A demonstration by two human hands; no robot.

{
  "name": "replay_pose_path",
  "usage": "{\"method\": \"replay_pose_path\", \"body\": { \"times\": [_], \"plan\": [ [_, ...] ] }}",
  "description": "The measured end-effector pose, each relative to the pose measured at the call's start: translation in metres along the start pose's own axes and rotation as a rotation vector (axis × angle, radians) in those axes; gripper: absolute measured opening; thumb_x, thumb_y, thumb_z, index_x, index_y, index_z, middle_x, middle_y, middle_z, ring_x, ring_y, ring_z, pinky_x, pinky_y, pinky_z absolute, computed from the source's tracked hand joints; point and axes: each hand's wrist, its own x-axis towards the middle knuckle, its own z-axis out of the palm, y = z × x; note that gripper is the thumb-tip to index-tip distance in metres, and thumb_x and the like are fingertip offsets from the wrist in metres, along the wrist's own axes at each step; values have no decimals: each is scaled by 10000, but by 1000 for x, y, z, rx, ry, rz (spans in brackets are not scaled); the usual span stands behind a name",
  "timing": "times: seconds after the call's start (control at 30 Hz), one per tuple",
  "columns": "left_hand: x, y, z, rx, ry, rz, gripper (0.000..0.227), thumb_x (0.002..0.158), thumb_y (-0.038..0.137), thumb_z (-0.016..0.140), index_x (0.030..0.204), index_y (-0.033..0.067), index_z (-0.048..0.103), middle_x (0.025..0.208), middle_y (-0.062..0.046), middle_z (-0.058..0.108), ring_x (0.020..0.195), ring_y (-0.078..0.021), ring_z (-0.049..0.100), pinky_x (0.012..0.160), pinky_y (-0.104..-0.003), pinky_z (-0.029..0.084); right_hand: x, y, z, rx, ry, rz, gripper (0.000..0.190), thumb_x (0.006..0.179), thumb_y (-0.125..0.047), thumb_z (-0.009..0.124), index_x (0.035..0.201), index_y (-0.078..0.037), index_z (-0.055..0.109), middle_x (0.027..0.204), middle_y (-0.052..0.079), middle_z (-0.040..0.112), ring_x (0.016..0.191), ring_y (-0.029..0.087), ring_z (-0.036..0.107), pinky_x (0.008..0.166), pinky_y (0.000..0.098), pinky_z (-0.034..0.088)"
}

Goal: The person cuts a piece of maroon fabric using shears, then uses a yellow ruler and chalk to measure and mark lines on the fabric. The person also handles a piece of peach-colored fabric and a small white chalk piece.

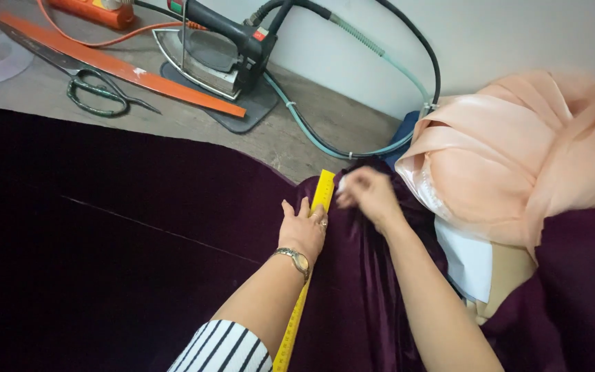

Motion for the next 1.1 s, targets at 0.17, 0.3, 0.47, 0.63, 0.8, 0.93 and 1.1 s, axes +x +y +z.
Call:
{"method": "replay_pose_path", "body": {
  "times": [0.17,0.3,0.47,0.63,0.8,0.93,1.1],
  "plan": [
    [2,0,2,-7,-7,-12,540,989,46,309,1515,140,234,1590,-29,182,1454,-356,124,1082,-700,132,22,50,8,224,-173,343,146,864,-3,595,979,77,636,894,272,654,741,329,713,674,388,619],
    [2,0,2,-19,-6,-7,542,982,41,307,1511,137,242,1588,-36,187,1450,-367,131,1073,-712,131,35,59,4,270,-30,299,152,864,-44,647,989,39,666,892,202,638,750,283,716,682,337,629],
    [5,2,2,-26,-1,-20,530,988,49,305,1508,140,256,1582,-36,202,1447,-366,149,1074,-710,138,37,63,3,224,-50,279,150,846,-58,684,972,21,699,825,204,659,665,239,703,620,314,629],
    [12,3,5,-4,-5,-24,526,985,70,319,1504,133,254,1578,-48,194,1444,-374,153,1072,-714,152,45,76,9,117,-85,237,205,810,-25,703,1005,39,692,796,203,683,620,208,696,569,275,607],
    [8,1,1,-23,-15,-23,535,984,65,316,1509,127,236,1583,-48,181,1446,-374,150,1075,-712,161,38,50,14,46,-42,202,230,751,15,709,978,39,682,707,193,682,527,208,682,496,281,600],
    [6,-1,-1,-29,-12,-23,543,982,70,334,1512,146,243,1583,-28,185,1444,-366,161,1082,-693,174,33,30,17,-47,13,166,194,718,0,723,910,-3,699,642,148,683,461,172,662,438,252,579],
    [7,0,1,-24,-9,-27,553,974,57,341,1511,146,243,1582,-28,186,1441,-367,169,1076,-691,189,36,20,18,-118,79,166,132,735,-26,695,864,-43,713,653,107,697,469,140,667,433,222,570]
  ]
}}
